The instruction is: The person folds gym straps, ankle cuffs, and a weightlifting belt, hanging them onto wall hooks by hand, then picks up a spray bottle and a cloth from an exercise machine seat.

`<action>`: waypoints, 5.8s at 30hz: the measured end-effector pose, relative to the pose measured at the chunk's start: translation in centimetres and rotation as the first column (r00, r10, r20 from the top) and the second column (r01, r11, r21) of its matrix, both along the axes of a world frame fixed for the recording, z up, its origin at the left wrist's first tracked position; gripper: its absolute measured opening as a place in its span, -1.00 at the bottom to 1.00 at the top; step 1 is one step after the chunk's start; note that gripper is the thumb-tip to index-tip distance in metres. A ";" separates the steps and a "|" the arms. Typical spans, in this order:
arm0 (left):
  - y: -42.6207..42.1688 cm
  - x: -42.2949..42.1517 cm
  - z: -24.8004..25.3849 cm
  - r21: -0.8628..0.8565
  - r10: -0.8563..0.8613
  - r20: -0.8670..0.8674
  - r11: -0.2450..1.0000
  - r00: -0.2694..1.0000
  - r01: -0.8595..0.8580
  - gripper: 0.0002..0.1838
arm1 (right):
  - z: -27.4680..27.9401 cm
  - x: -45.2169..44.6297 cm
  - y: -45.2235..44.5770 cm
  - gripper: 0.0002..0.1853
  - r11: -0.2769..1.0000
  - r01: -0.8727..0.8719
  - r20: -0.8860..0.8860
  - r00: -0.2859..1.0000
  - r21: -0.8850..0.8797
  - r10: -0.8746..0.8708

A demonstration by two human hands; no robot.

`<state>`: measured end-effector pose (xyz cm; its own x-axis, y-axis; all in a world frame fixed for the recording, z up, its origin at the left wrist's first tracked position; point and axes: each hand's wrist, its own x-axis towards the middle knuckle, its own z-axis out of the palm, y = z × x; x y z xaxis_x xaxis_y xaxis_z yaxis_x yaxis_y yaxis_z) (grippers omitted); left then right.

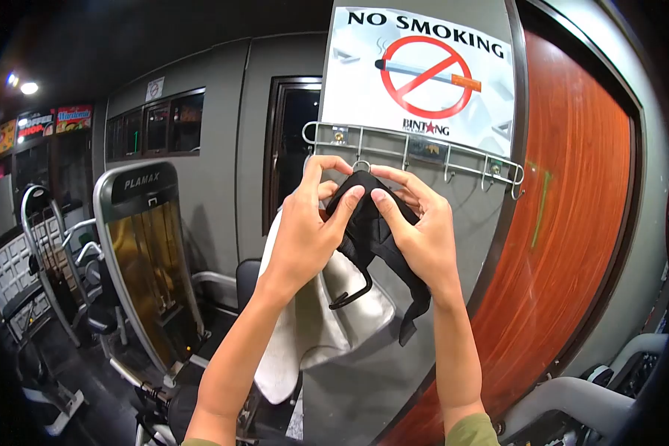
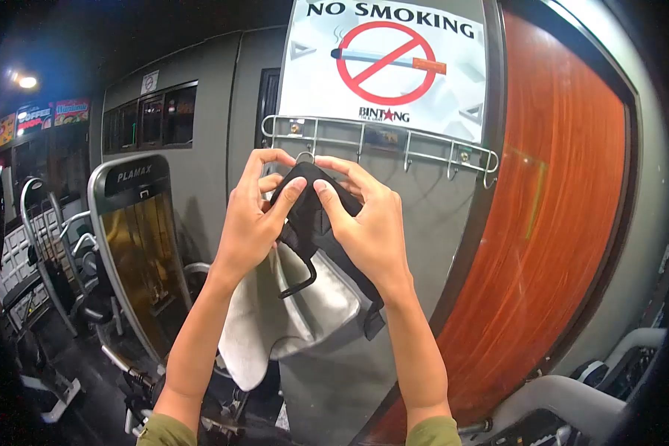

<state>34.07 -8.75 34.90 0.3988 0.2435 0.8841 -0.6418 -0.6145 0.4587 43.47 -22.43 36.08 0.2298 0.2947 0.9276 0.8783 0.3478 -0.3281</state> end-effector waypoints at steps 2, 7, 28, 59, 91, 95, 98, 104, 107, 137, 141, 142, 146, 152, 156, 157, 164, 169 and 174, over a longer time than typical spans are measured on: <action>0.6 0.7 1.0 0.006 -0.006 0.018 1.000 1.000 0.006 -0.70 | 0.9 0.5 0.7 -0.69 0.999 0.050 0.034 0.998 0.018 -0.051; 2.2 2.6 1.9 0.005 -0.033 0.022 0.999 0.999 0.033 -0.71 | 1.9 0.8 1.6 -0.70 0.984 0.177 0.054 0.982 0.028 -0.178; 3.6 3.3 0.4 -0.049 -0.222 -0.164 0.975 0.961 0.217 -0.62 | -0.5 3.0 2.2 -0.65 0.954 0.297 0.064 0.954 -0.048 -0.294; 1.2 -13.1 -14.0 -0.025 0.203 -0.316 0.975 0.927 -0.222 -0.69 | -20.0 -11.4 2.3 -0.60 0.982 -0.008 -0.075 0.997 -0.187 -0.006; 20.4 -40.0 -47.9 -0.452 0.360 -0.724 0.395 0.588 -0.799 -0.44 | -42.4 -32.7 28.4 -0.62 0.479 -0.412 -0.430 0.900 -0.775 0.078; 22.0 -39.7 -51.1 -0.567 0.341 -0.702 0.264 0.626 -0.780 -0.48 | -42.4 -33.0 28.4 -0.62 0.492 -0.433 -0.488 0.873 -0.756 0.018; 22.9 -39.4 -49.9 -0.583 0.225 -0.725 0.301 0.651 -0.754 -0.77 | -41.7 -33.2 28.2 -0.61 0.446 -0.340 -0.395 0.918 -0.828 -0.033; 24.0 -40.6 -47.7 -0.664 0.112 -0.643 0.413 0.758 -0.624 -0.81 | -42.5 -33.6 28.4 -0.62 0.503 -0.284 -0.371 0.925 -0.816 -0.078; 23.9 -40.9 -46.0 -0.685 0.145 -0.579 0.447 0.802 -0.575 -0.81 | -42.9 -33.6 28.5 -0.61 0.509 -0.309 -0.404 0.911 -0.803 -0.084; 26.2 -41.8 -42.0 -0.972 -0.096 -0.155 0.195 0.983 -0.134 -0.77 | -40.8 -33.3 29.6 -0.65 0.471 -0.027 -0.089 0.990 -0.882 -0.109; 26.8 -41.4 -41.9 -0.972 -0.082 -0.181 0.166 0.980 -0.166 -0.76 | -40.0 -31.9 29.9 -0.69 0.456 -0.186 -0.258 0.961 -0.870 -0.101; 27.0 -41.4 -41.9 -0.967 -0.094 -0.200 0.177 0.975 -0.182 -0.75 | -39.6 -31.6 30.0 -0.69 0.435 -0.179 -0.250 0.961 -0.883 -0.114; 27.8 -41.6 -42.3 -0.966 -0.121 -0.208 0.179 0.971 -0.185 -0.73 | -39.2 -30.0 30.4 -0.65 0.419 -0.292 -0.358 0.929 -0.860 -0.088; 28.1 -41.5 -41.6 -0.970 -0.182 -0.222 0.145 0.958 -0.197 -0.73 | -38.8 -28.9 30.3 -0.68 0.488 -0.475 -0.535 0.845 -0.732 0.019; 27.9 -41.4 -42.6 -0.960 -0.186 -0.275 0.104 0.943 -0.260 -0.78 | -38.7 -28.8 30.2 -0.73 0.551 -0.586 -0.622 0.769 -0.595 0.146; 27.9 -41.4 -42.7 -0.960 -0.187 -0.275 0.105 0.943 -0.260 -0.78 | -38.1 -28.8 29.9 -0.73 0.552 -0.585 -0.622 0.769 -0.594 0.145; 27.1 -40.8 -42.7 -0.836 -0.137 -0.498 0.339 0.857 -0.431 -0.76 | -35.0 -27.4 26.9 -0.76 0.429 -0.740 -0.779 0.615 -0.518 0.121; 26.1 -40.3 -41.7 -0.757 -0.052 -0.523 0.487 0.851 -0.436 -0.69 | -34.1 -26.2 25.1 -0.76 0.417 -0.752 -0.787 0.604 -0.511 0.124; 25.7 -40.1 -42.3 -0.589 0.116 -0.601 0.604 0.791 -0.537 -0.67 | -33.2 -25.1 23.9 -0.74 0.398 -0.788 -0.807 0.566 -0.469 0.169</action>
<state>-6.00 16.99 -7.38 0.4451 0.8905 0.0941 -0.0427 -0.0839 0.9956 18.33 1.46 2.90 0.1224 0.9924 0.0092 0.1435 -0.0085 -0.9896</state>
